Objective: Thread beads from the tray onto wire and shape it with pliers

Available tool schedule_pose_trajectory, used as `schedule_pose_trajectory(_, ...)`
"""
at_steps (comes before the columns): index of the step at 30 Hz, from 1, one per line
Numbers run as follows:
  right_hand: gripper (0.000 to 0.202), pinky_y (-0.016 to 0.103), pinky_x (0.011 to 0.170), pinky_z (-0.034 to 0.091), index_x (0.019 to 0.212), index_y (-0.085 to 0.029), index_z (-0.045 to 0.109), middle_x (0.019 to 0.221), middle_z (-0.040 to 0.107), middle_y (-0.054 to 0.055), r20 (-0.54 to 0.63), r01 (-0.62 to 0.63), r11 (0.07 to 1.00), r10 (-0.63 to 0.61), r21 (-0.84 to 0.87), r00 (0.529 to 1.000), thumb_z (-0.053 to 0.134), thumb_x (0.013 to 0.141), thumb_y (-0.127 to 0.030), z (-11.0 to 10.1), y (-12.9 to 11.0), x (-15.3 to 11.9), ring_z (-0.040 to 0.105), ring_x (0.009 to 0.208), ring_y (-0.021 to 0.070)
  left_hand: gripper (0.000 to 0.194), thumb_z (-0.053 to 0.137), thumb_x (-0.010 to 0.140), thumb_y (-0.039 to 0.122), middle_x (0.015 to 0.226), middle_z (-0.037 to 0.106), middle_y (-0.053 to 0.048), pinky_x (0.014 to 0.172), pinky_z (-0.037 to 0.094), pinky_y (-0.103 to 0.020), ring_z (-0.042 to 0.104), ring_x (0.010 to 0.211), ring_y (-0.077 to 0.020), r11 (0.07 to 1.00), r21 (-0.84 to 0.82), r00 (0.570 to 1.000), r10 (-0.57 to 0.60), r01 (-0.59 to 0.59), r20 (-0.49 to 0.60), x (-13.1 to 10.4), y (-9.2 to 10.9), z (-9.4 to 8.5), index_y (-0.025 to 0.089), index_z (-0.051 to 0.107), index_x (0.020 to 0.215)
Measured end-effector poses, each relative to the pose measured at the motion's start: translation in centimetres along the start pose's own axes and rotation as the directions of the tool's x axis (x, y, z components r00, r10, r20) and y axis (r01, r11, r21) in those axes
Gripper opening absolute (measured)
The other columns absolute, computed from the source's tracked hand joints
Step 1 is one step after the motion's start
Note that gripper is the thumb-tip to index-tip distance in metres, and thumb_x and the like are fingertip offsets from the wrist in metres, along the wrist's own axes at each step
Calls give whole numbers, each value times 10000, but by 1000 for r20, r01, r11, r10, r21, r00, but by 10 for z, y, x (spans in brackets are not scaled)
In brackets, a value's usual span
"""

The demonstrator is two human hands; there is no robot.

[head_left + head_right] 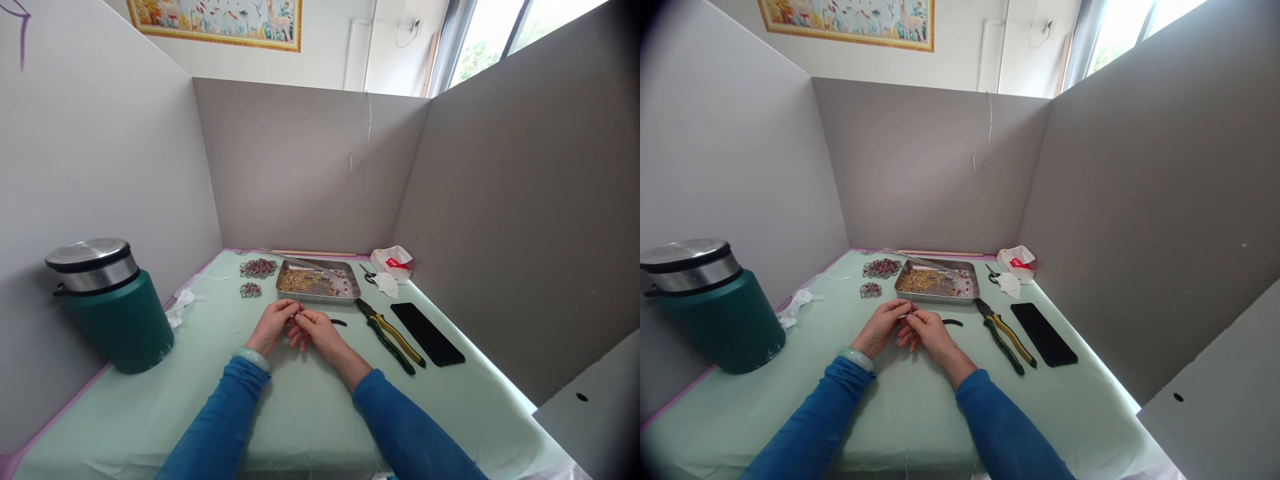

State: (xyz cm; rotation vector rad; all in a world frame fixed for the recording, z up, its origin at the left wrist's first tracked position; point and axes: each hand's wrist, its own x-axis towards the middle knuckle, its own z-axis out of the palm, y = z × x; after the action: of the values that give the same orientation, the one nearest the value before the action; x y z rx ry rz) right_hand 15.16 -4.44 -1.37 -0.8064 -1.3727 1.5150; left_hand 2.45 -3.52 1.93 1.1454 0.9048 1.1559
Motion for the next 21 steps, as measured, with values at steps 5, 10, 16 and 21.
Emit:
schedule_pose_trajectory(5, 263, 231, 485, 418, 795, -183, 630, 723, 657, 30, -127, 171, 911, -233, -374, 964, 503, 850, -406, 2, -3, -5, 592, 543, 133, 224, 659, 675, 346, 744, 618, -39, 544, 411, -240, 544, 599, -117, 993, -85, 994, 69, -77, -84, 4, -3, -5, 141, 576, 710)
schedule_pose_trajectory(10, 236, 241, 569, 402, 795, -207, 634, 694, 633, 12, -313, 205, 815, -422, -542, 851, 473, 866, -365, -14, -7, -3, 556, 552, 130, 235, 642, 678, 353, 595, 506, 49, 539, 418, -230, 483, 493, -75, 989, -137, 994, 45, -58, -95, 7, -5, -5, 174, 502, 735)
schedule_pose_trajectory(16, 293, 231, 628, 361, 789, -192, 633, 733, 633, 21, -370, 30, 598, -533, -801, 760, 397, 892, -333, -39, -8, 0, 550, 676, 148, 152, 572, 685, 285, 518, 332, 94, 370, 91, -176, 206, 378, -27, 998, 11, 988, -61, 63, -145, 8, -10, -4, 185, 472, 740)
schedule_pose_trajectory(21, 254, 250, 698, 336, 825, -204, 634, 852, 639, 30, -325, -107, 403, -522, -909, 789, 415, 893, -312, -46, -10, -9, 548, 809, 164, 153, 565, 681, 295, 515, 313, 92, 382, 84, -181, 197, 394, -31, 997, 62, 988, -30, 40, -150, 7, -12, -4, 182, 478, 735)
